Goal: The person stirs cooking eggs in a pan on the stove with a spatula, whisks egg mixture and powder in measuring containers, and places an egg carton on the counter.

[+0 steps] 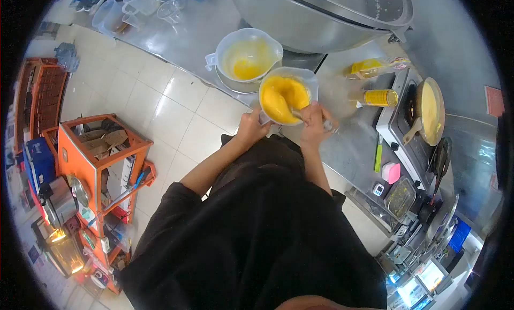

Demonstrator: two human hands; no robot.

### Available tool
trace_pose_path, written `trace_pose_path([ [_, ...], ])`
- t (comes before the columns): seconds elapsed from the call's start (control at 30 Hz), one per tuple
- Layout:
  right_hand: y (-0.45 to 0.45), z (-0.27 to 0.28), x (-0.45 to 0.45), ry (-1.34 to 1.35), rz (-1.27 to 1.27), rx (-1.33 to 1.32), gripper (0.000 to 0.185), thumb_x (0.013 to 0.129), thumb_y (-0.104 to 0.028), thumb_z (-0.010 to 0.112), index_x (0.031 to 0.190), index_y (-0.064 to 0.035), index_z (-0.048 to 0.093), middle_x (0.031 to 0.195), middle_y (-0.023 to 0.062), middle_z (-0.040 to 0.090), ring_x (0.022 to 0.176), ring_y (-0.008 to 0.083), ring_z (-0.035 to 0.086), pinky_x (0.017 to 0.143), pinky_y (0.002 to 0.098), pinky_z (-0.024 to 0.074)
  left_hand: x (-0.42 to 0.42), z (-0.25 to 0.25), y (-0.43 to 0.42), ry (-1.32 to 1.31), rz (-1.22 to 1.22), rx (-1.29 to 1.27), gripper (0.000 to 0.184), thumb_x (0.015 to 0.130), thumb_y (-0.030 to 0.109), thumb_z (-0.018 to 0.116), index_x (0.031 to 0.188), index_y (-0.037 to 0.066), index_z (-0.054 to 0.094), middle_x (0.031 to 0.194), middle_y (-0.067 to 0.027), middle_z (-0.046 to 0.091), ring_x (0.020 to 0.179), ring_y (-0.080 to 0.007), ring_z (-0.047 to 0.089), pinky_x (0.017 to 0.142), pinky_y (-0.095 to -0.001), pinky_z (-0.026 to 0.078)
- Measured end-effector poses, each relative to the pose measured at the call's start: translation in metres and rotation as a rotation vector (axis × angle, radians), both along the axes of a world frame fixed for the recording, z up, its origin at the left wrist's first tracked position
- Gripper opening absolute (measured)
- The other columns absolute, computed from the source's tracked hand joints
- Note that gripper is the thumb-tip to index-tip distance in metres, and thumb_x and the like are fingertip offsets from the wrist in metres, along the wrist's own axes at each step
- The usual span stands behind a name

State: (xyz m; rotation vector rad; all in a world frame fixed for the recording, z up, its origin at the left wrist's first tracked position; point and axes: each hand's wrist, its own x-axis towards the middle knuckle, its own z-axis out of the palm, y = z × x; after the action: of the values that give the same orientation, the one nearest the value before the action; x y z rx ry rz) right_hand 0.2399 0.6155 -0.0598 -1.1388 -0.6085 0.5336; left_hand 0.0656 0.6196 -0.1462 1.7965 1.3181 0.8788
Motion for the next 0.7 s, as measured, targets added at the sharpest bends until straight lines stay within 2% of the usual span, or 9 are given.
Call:
trace_pose_path([
  [0.07,-0.003,-0.015,0.005,0.016,0.055,-0.316,0.026,0.082,-0.016,0.047,0.058,-0.0076,0.052,0.053,0.0037,0.042,0.052,0.017,0.044,0.055,0.0329,0.0395,0.0,-0.003,0.007,-0.013,-0.013,0.007,0.046,0.068,0.015,0.077,0.105,-0.001,0.055,0.061,-0.0199,0.06,0.059,-0.038,0.063,0.053,-0.0447,0.05],
  [0.17,-0.003,0.04,0.002,0.141,0.06,0.461,0.03,0.091,-0.014,0.055,0.062,-0.009,0.048,0.054,-0.0017,0.043,0.049,0.0094,0.039,0.049,0.0264,0.0344,-0.005,-0.003,-0.007,-0.003,-0.031,-0.033,0.046,0.068,0.015,0.077,0.106,-0.001,0.055,0.061,-0.0197,0.06,0.059,-0.0373,0.063,0.054,-0.0441,0.05],
  [0.2,-0.002,0.029,-0.003,0.132,0.059,0.477,0.03,0.091,-0.014,0.055,0.062,-0.009,0.048,0.054,-0.0017,0.043,0.049,0.0094,0.039,0.049,0.0264,0.0344,-0.001,-0.003,-0.001,0.003,-0.02,-0.037,0.046,0.068,0.015,0.077,0.106,-0.001,0.055,0.062,-0.0198,0.061,0.059,-0.0371,0.063,0.054,-0.0437,0.05],
  [0.3,0.004,0.01,-0.012,-0.719,-0.215,-0.222,0.045,0.098,-0.02,0.041,0.054,-0.0131,0.036,0.049,-0.0028,0.034,0.045,0.0107,0.032,0.05,0.027,0.0336,0.003,-0.002,-0.001,-0.049,-0.002,0.079,0.043,0.068,0.014,0.076,0.104,-0.001,0.056,0.062,-0.0196,0.061,0.059,-0.0373,0.062,0.055,-0.0433,0.051],
  [0.4,-0.004,0.062,0.015,0.058,0.031,0.262,0.049,0.098,-0.025,0.037,0.051,-0.0156,0.023,0.045,-0.0025,0.025,0.042,0.0109,0.022,0.046,0.0283,0.0255,0.001,-0.004,-0.001,-0.011,-0.032,-0.011,0.042,0.069,0.013,0.074,0.104,-0.001,0.056,0.064,-0.0195,0.061,0.06,-0.0378,0.062,0.056,-0.0439,0.051],
  [0.53,-0.002,0.021,-0.006,-0.3,-0.028,-0.328,0.045,0.098,-0.02,0.038,0.053,-0.0146,0.033,0.044,-0.0013,0.03,0.039,0.0111,0.027,0.049,0.0281,0.0304,0.011,-0.001,0.009,-0.049,0.015,0.023,0.041,0.069,0.014,0.074,0.104,0.0,0.057,0.066,-0.0192,0.062,0.061,-0.0378,0.063,0.056,-0.0435,0.051],
  [0.6,-0.007,0.085,0.027,0.209,0.376,0.216,0.043,0.098,-0.022,0.038,0.057,-0.0098,0.045,0.047,0.002,0.042,0.042,0.0131,0.037,0.053,0.0309,0.036,0.004,-0.002,0.003,0.048,-0.04,-0.103,0.046,0.073,0.012,0.071,0.115,0.001,0.056,0.071,-0.0222,0.064,0.068,-0.0373,0.065,0.061,-0.0414,0.052],
  [0.63,-0.013,0.058,0.018,0.221,0.368,0.203,0.043,0.098,-0.022,0.038,0.057,-0.0098,0.045,0.047,0.002,0.042,0.042,0.0131,0.037,0.053,0.0309,0.036,0.002,0.0,-0.004,0.057,-0.044,-0.117,0.046,0.073,0.012,0.071,0.115,0.001,0.056,0.071,-0.0222,0.064,0.068,-0.0373,0.065,0.061,-0.0414,0.052],
  [0.7,-0.004,0.003,0.008,-0.7,-0.178,-0.005,0.041,0.097,-0.022,0.04,0.06,-0.0064,0.051,0.05,0.0038,0.048,0.046,0.0149,0.043,0.059,0.0312,0.0409,0.009,0.007,0.007,-0.05,0.01,-0.08,0.041,0.069,0.015,0.074,0.103,0.0,0.057,0.066,-0.0206,0.062,0.063,-0.038,0.063,0.057,-0.0429,0.051],
])
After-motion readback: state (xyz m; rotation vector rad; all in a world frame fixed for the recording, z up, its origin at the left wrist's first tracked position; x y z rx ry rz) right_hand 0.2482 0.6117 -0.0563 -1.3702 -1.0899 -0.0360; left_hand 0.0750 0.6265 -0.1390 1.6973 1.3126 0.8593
